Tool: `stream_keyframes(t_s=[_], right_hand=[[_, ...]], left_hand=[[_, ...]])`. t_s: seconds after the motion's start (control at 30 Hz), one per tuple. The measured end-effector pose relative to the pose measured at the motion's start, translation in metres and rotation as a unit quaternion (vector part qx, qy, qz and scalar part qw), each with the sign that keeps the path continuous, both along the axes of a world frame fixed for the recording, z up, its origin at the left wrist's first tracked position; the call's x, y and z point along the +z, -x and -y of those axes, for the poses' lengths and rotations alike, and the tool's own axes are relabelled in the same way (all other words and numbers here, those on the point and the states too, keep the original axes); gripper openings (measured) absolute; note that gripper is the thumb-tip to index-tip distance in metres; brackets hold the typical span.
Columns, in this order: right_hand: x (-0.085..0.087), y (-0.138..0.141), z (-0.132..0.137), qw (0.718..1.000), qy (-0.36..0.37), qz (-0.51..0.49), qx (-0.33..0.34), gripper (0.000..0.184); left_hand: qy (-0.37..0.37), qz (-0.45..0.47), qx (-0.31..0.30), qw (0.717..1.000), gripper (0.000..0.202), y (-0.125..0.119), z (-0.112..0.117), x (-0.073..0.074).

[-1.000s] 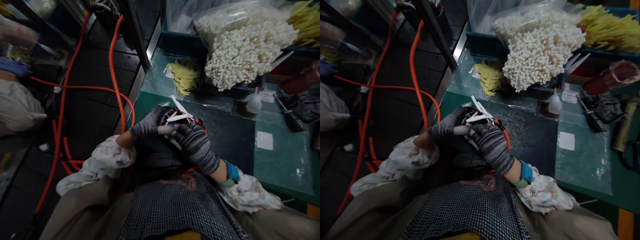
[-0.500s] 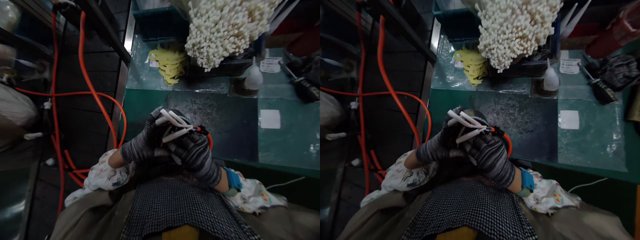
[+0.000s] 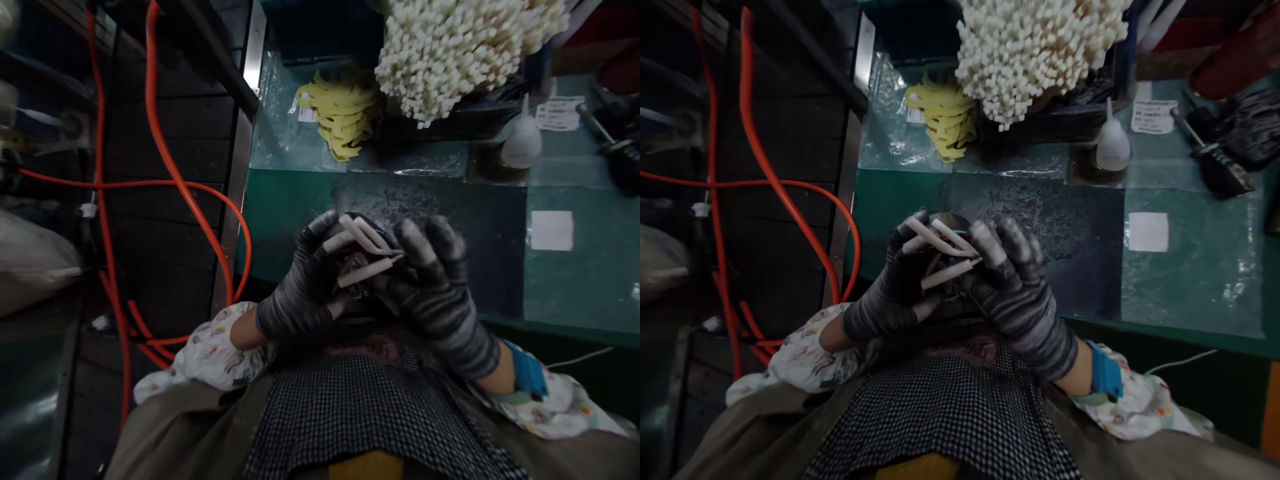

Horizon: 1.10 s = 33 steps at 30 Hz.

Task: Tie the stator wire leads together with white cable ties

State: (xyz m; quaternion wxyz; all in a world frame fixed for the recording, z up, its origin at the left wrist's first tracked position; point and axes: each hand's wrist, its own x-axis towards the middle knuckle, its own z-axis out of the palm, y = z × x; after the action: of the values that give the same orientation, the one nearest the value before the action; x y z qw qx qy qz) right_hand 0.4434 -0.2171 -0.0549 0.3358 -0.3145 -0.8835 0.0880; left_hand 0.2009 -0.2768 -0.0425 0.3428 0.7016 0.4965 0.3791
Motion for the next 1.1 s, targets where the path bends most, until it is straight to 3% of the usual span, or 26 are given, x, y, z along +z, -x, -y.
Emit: stream_keyframes(t_s=[0.1, 0.2, 0.37, 0.5, 0.63, 0.77, 0.87, 1.0, 1.1], right_hand=[[-0.001, 0.012, -0.014, 0.999, 0.047, -0.002, 0.003, 0.064], [-0.004, 0.016, -0.025, 0.993, 0.11, -0.032, 0.035, 0.071], [0.002, 0.005, -0.041, 0.951, 0.27, -0.087, 0.119, 0.081], [0.006, 0.003, -0.044, 0.933, 0.318, -0.103, 0.134, 0.083], [0.002, 0.005, -0.038, 0.944, 0.295, -0.088, 0.117, 0.08], [-0.001, 0.005, -0.033, 0.968, 0.222, -0.055, 0.104, 0.076], [-0.001, 0.004, -0.028, 0.975, 0.199, -0.033, 0.098, 0.075], [-0.004, 0.003, -0.02, 0.978, 0.193, -0.016, 0.076, 0.064], [-0.005, -0.006, -0.022, 0.97, 0.228, -0.055, 0.057, 0.062]], left_hand=[[-0.06, -0.069, 0.018, 0.996, 0.081, -0.008, -0.004, 0.011], [-0.074, -0.085, 0.019, 0.993, 0.082, -0.008, -0.007, 0.014], [-0.061, -0.101, -0.023, 0.993, 0.083, -0.001, -0.008, 0.012], [-0.072, -0.123, -0.003, 0.99, 0.086, -0.001, -0.008, 0.013], [-0.057, -0.102, -0.013, 0.993, 0.088, -0.003, -0.008, 0.015], [-0.103, -0.076, 0.029, 0.991, 0.082, -0.008, -0.004, 0.01], [-0.106, -0.052, 0.055, 0.992, 0.074, -0.019, 0.006, -0.006], [-0.08, 0.077, 0.13, 0.985, 0.098, -0.039, 0.017, -0.032], [-0.077, 0.067, 0.187, 0.977, 0.092, -0.046, 0.011, -0.035]])
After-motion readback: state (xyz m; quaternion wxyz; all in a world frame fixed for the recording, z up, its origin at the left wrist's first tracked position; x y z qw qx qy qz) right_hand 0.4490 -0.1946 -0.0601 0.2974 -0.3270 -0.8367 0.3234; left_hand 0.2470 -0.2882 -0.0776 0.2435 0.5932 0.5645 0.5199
